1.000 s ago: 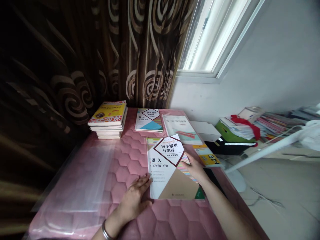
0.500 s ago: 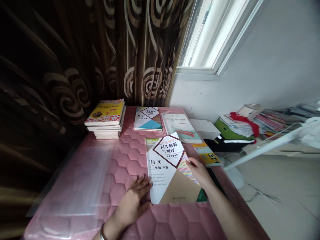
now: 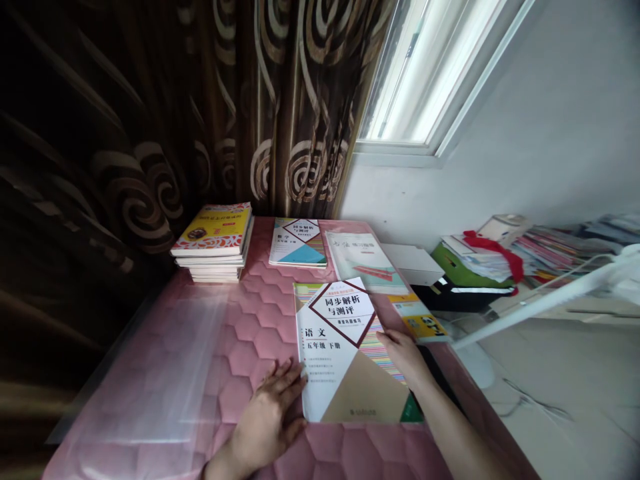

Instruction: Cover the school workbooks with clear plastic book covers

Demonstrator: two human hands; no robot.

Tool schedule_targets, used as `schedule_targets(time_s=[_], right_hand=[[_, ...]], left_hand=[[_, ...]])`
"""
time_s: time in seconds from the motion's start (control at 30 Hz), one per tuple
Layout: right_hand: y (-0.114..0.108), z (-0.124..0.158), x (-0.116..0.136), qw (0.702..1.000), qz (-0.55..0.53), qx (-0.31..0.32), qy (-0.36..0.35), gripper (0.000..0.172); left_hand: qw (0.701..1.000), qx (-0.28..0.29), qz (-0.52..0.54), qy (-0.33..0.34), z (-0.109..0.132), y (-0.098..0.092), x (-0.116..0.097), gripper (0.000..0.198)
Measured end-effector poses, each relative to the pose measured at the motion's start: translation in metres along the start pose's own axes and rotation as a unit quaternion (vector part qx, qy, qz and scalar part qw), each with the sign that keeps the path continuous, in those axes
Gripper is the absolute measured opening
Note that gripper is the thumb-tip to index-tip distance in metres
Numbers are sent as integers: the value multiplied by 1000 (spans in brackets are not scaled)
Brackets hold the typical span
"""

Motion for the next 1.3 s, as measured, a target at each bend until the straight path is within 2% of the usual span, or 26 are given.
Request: schedule_targets(time_s=[0.3, 0.43, 0.6, 0.73, 0.9, 0.97, 1.07, 1.2, 1.3], right_hand=[[4, -1, -4, 999, 38, -31, 2, 33], [5, -3, -4, 999, 47, -24, -3, 32], [8, -4, -5, 999, 43, -33, -9, 29], [7, -3, -3, 999, -4, -53, 9, 20], [4, 2, 10, 998, -37, 46, 15, 26], [-2, 6, 15, 997, -37, 64, 16, 31], [-16, 17, 23, 994, -63, 80, 24, 32], [-38, 40, 30, 985, -123, 110, 44, 34], [-52, 53, 29, 986, -136, 93, 26, 39]], left_hand=[[1000, 2, -28, 3, 0, 3, 0, 80], [999, 8, -34, 9, -2, 2, 0, 78], [999, 9, -40, 7, -3, 1, -1, 76], [999, 13, -44, 3, -2, 0, -4, 73], [998, 8, -56, 1, -2, -2, -5, 72], [998, 12, -62, 0, -3, 0, -8, 72], [997, 14, -80, -18, -7, 10, -14, 75], [992, 12, -115, -57, -13, 36, -21, 82], [991, 7, -124, -49, -18, 52, -25, 78]])
Point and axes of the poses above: each hand's wrist, its own z-axis away from the middle knuckle, its own y-axis out of the palm, x = y × z, the point moved 4 cm from there along -z, towards the middle knuckle, and after that the axes turned 12 degrees about y, right-handed, at the moved point
